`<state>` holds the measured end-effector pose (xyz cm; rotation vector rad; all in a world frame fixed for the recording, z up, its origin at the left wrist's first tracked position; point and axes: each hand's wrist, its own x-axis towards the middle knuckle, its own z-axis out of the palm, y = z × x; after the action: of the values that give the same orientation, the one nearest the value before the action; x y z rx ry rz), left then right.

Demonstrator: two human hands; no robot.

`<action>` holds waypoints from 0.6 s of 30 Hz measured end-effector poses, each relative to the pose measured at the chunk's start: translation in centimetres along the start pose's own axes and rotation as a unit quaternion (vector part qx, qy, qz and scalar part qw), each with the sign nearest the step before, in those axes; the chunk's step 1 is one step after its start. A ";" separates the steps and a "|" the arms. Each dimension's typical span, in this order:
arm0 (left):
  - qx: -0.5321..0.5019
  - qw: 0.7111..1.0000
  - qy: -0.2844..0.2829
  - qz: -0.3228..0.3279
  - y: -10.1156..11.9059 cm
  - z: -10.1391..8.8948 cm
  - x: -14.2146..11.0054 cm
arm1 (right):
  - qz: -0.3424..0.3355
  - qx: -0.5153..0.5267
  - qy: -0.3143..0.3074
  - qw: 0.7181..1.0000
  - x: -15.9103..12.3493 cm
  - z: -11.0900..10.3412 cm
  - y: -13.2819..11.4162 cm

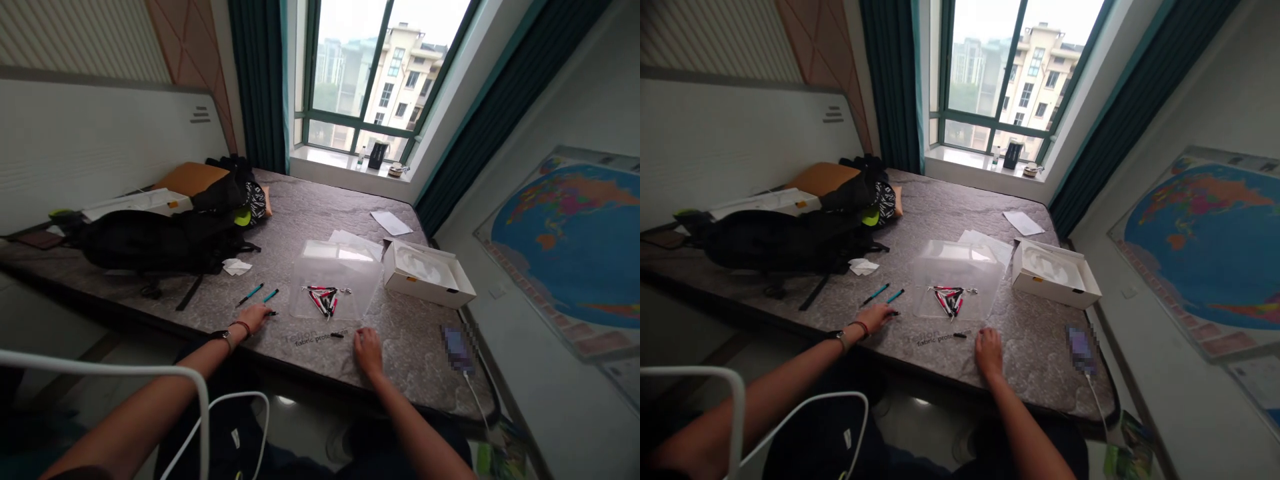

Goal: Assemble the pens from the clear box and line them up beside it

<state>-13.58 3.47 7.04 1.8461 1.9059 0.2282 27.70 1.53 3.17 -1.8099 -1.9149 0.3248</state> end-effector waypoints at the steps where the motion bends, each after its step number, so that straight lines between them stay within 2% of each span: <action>1: 0.013 1.000 0.007 -0.018 -0.9 -0.6 0.5 | 0.019 -0.048 0.035 0.998 0.0 0.0 0.9; 3: 0.041 0.998 0.016 -0.036 -2.3 -1.6 1.6 | 0.048 -0.120 0.069 0.989 -0.3 0.7 2.3; 6: 0.063 0.996 0.034 -0.060 -3.8 -2.5 3.2 | 0.057 -0.173 0.082 0.980 -0.9 2.2 3.1; 13: 0.080 0.992 0.028 -0.093 -5.5 -3.6 7.0 | 0.067 -0.177 0.072 0.979 -0.9 3.2 3.6; 18: 0.077 0.991 0.032 -0.102 -5.6 -3.2 8.9 | 0.069 -0.172 0.080 0.979 -0.8 3.4 3.8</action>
<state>-19.84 12.33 5.49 1.7405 2.1940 0.0758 29.34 1.68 -1.72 -2.1238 -1.8214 -0.1158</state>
